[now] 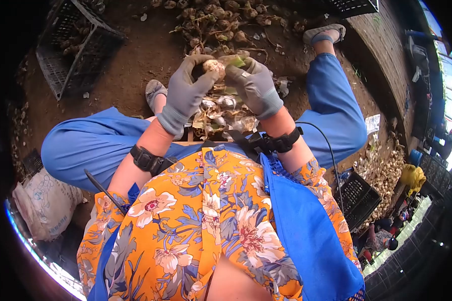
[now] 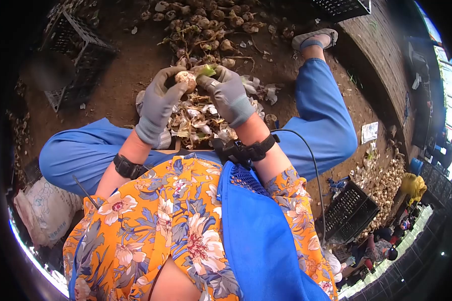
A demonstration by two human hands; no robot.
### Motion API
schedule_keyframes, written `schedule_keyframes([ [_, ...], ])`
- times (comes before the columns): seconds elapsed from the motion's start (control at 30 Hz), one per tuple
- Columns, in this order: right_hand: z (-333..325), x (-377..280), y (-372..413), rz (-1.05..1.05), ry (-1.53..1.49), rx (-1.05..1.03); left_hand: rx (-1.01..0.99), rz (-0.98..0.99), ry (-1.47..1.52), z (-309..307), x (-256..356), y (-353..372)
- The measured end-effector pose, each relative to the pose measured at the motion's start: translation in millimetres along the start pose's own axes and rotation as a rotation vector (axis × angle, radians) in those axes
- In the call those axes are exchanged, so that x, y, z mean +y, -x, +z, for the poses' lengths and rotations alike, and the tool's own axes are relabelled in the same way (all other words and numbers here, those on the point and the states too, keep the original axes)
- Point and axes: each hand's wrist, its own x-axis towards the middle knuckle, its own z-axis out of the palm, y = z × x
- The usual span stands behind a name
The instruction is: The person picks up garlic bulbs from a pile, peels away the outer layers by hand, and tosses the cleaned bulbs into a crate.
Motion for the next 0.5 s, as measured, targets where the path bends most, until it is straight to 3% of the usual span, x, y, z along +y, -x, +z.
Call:
schedule_keyframes([
  [0.03,0,-1,1,0.009,0.127,0.033,0.001,-0.002,-0.001,-3,-2,-1],
  [0.07,-3,3,-1,0.012,0.125,0.032,-0.055,-0.126,0.247,-7,-4,-1],
  [0.1,-9,9,-4,-0.311,0.527,0.063,-0.111,-0.249,0.496,-9,-7,0],
  [0.13,-10,11,-7,-0.637,0.928,0.093,0.084,-0.399,0.573,-1,-11,1],
  [0.17,-11,12,-7,-0.634,0.928,0.094,0.084,-0.403,0.574,-6,-15,0],
  [0.23,-9,12,-8,-0.490,0.801,0.121,-0.350,-0.559,0.953,-17,-15,-7],
  [0.27,-4,4,-3,-0.183,0.483,0.065,-0.247,-0.625,0.891,-14,-13,-8],
  [0.3,-5,3,-2,-0.182,0.483,0.065,-0.247,-0.626,0.891,-11,-10,-6],
  [0.37,-8,2,-1,-0.119,0.516,0.070,-0.046,-0.426,0.378,-6,-2,2],
  [0.4,-12,7,-3,-0.115,0.517,0.073,-0.048,-0.430,0.381,-7,-8,0],
  [0.47,-18,19,-9,-0.182,0.472,0.145,0.152,0.205,-0.825,-7,-14,-6],
  [0.5,-20,24,-10,-0.181,0.472,0.145,0.153,0.203,-0.826,-9,-15,-6],
])
